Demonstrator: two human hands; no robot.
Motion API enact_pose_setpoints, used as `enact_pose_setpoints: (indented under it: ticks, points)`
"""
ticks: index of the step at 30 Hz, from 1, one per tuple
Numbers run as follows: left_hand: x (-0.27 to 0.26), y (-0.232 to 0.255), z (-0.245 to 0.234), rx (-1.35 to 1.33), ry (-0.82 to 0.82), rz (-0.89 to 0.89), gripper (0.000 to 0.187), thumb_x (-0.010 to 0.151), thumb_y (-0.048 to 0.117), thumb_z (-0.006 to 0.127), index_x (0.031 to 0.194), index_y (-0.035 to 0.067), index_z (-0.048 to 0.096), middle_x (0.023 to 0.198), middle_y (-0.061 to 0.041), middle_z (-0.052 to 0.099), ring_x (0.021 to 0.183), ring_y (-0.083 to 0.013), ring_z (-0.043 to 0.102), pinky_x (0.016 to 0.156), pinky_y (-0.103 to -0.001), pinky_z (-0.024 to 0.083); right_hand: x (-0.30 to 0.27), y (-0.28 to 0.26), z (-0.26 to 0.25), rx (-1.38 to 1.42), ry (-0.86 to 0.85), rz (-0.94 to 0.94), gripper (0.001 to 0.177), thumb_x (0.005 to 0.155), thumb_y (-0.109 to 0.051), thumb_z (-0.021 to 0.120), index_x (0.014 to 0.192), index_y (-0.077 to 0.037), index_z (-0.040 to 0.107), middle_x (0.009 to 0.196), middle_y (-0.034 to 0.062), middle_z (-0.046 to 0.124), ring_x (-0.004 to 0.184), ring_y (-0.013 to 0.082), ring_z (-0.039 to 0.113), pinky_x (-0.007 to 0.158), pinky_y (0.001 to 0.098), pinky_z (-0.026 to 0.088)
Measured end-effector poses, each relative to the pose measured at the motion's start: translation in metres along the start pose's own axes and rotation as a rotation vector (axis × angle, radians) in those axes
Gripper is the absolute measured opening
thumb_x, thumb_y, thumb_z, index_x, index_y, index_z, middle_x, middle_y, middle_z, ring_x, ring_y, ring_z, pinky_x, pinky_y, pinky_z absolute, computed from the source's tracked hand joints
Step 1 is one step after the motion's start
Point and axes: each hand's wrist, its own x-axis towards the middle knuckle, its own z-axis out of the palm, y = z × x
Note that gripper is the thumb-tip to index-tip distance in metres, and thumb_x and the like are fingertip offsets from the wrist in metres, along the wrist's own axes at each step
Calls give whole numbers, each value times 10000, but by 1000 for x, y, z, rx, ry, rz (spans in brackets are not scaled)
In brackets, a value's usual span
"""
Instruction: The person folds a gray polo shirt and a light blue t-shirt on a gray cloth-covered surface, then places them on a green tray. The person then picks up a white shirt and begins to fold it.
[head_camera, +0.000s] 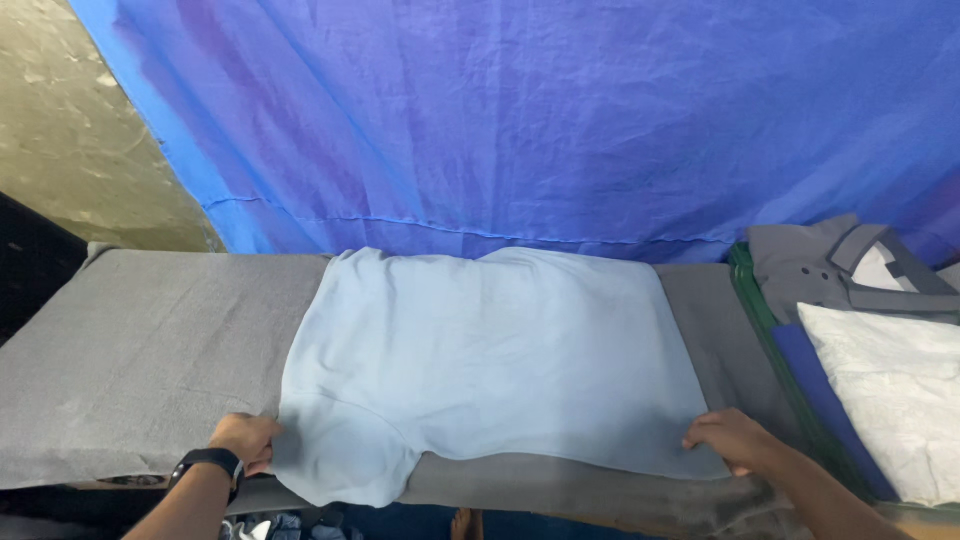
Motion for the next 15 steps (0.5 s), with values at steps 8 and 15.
enact_pose_setpoints:
  ticks: [8,15]
  points:
    - [-9,100,10,384,108,90,418,940,253,671,1161,-98,723,1033,-257,772,926,-331,742,835,-436,557,50,-40,-41,-114,276,-123,387,838,-355,696,1109,-103,808,1066,111,759,1014,263,749,934,412,560]
    - [45,175,45,47,-5,184,353,889,205,737,1198,36,715,1120,-98,736,1008,-228,657,841,-436,537,82,-114,-75,-29,327,-129,383,900,-374,682,1166,-116,777,1054,115,781,971,259,721,916,430,554]
